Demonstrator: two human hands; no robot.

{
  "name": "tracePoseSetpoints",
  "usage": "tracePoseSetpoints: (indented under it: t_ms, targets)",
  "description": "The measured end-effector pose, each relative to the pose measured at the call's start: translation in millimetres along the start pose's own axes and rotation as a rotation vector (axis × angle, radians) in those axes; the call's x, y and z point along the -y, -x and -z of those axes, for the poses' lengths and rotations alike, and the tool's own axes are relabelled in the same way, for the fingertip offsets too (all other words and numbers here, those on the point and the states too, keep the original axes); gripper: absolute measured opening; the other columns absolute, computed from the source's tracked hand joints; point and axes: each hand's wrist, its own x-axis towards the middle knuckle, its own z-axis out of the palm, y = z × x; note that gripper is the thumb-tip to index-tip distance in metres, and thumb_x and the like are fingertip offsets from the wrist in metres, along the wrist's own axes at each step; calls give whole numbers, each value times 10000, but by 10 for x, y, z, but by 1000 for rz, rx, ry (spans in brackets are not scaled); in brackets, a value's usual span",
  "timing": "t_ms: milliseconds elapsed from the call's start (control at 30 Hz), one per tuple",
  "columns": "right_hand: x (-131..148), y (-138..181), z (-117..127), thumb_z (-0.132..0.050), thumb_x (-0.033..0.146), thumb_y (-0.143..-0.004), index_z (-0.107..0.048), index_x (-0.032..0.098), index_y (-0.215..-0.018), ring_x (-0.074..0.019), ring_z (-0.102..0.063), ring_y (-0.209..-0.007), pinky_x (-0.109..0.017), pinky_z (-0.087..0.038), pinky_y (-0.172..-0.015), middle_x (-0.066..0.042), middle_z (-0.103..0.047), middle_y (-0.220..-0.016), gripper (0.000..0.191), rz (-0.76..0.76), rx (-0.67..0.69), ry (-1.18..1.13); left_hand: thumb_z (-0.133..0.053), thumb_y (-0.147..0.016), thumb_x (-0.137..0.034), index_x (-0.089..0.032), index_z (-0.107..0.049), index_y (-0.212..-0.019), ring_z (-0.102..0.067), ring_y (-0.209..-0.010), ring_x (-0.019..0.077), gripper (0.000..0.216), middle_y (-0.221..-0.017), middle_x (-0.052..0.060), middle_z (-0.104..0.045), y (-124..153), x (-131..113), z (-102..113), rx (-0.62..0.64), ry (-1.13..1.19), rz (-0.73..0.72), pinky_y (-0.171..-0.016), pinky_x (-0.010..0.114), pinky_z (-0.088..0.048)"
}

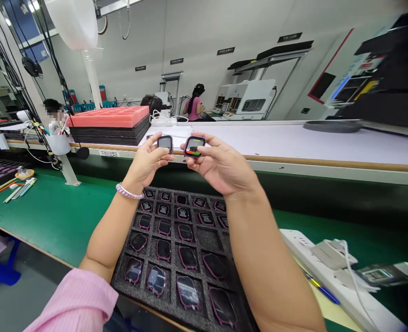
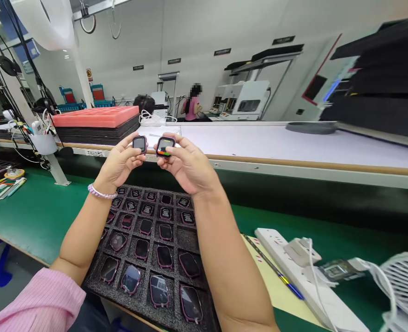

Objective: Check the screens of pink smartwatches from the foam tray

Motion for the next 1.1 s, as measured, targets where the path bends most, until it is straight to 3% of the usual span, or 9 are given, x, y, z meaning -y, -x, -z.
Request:
tracePoseSetpoints:
  t_ms: [167, 400, 933, 1100]
  targets:
    - [144, 85, 70, -875, 216, -700, -659, 238, -1142, -152, -622, -692, -288, -551, -646, -32, -734, -977, 493, 66, -14, 14, -686, -802, -72, -172, -525, -1434, -703, -673, 80, 659, -953, -18, -673, -19, 35, 17, 55, -65, -148, -671, 190, -545]
    - [-23, 139, 88, -858, 228, -668, -629, 221, -1203, -135, -614, -677, -290, -540, -656, -26, -736, -989, 581, 14, -3, 24, -806, -733, -164, -203, -594, -1359, -716, -704, 114, 662, -1106, 52, -699, -1, 178, 140, 155, -223, -271, -680, 217, -584]
    - [-57, 141, 57, -742, 176, -657, -619, 242, -1205, -122, -611, -661, -286, -559, -664, 2, -725, -995, 566, 114, 86, 53, -889, -719, -221, -250, -596, -1285, -718, -808, 159, 639, -1091, 55, -672, 59, 200, 5, 168, -191, -322, -751, 252, -564]
    - [-45, 146, 78, -742, 193, -658, -624, 258, -1210, -149, -615, -681, -309, -553, -670, 4, -716, -997, 568, 142, 64, 110, -923, -703, -240, -242, -606, -1284, -725, -968, 212, 662, -1093, 65, -664, 71, 206, -27, 178, -194, -329, -779, 253, -581]
